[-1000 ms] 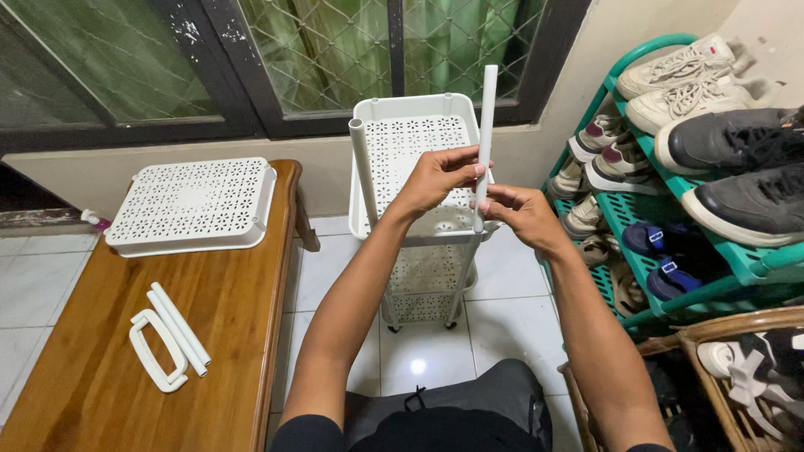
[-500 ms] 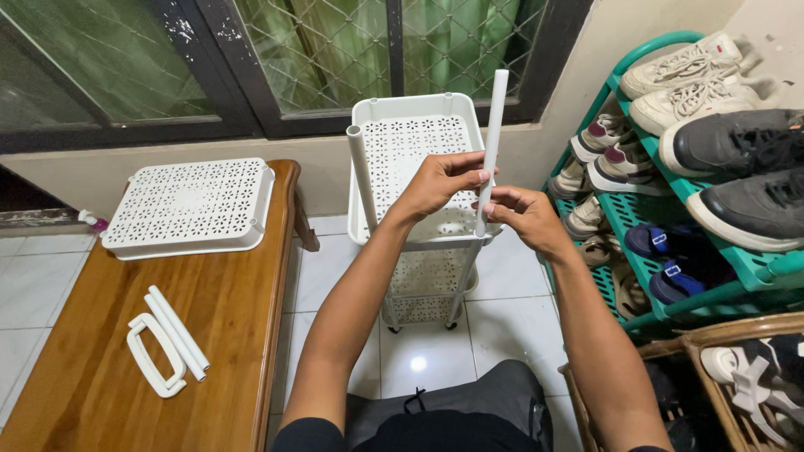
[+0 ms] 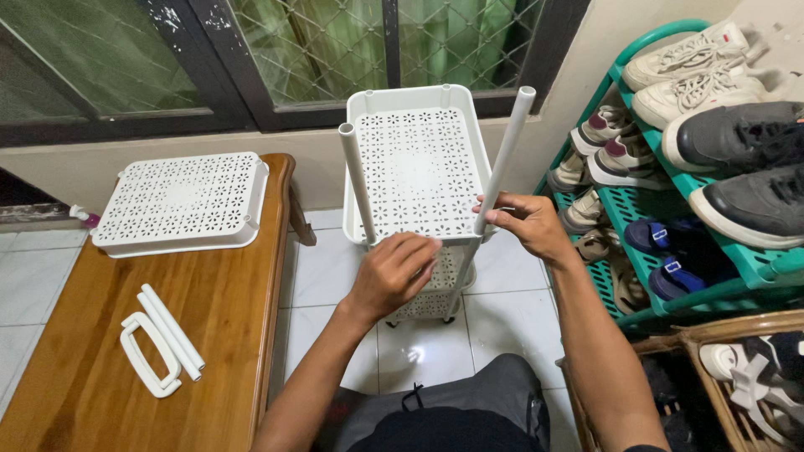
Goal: The person assembles a white plastic shoe rack by inserting vertical poles into the base tray and stacking additional perforated trays on top. They handle the trays and poles by hand, aligning and securing each layer to build a multi-tiered structure.
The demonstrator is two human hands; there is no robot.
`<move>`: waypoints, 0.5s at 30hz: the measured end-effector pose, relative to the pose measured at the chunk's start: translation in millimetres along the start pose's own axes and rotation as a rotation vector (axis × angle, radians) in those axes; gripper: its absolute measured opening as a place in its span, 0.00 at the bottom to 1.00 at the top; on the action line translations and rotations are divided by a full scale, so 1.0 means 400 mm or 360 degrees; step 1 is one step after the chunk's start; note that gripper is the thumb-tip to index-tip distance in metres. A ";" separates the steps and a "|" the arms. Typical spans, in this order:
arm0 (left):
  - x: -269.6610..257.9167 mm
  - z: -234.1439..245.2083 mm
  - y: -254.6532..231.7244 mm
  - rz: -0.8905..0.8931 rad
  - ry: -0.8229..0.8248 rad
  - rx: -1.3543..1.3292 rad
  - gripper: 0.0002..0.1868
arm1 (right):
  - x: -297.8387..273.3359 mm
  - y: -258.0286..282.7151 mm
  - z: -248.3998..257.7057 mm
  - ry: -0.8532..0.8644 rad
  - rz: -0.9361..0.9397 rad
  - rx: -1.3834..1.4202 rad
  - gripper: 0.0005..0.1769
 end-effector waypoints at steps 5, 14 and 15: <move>-0.148 0.030 0.038 -0.0131 -0.0354 0.0659 0.25 | -0.012 0.018 -0.009 -0.0047 0.0095 0.0056 0.17; -0.190 0.047 0.131 0.0252 -0.0580 0.0584 0.43 | -0.051 0.111 -0.010 -0.0200 0.0403 -0.0579 0.16; -0.188 0.045 0.141 0.0303 -0.0580 0.0545 0.43 | -0.049 0.112 -0.013 -0.0188 0.0390 -0.0580 0.16</move>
Point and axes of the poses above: each hand's wrist, its own x-axis towards the middle knuckle, its own z-axis out of the back of the hand, y = z × x, the point moved 8 cm from there along x, towards the middle knuckle, and after that the axes turned 14 degrees about -x, right-handed, at the moved point
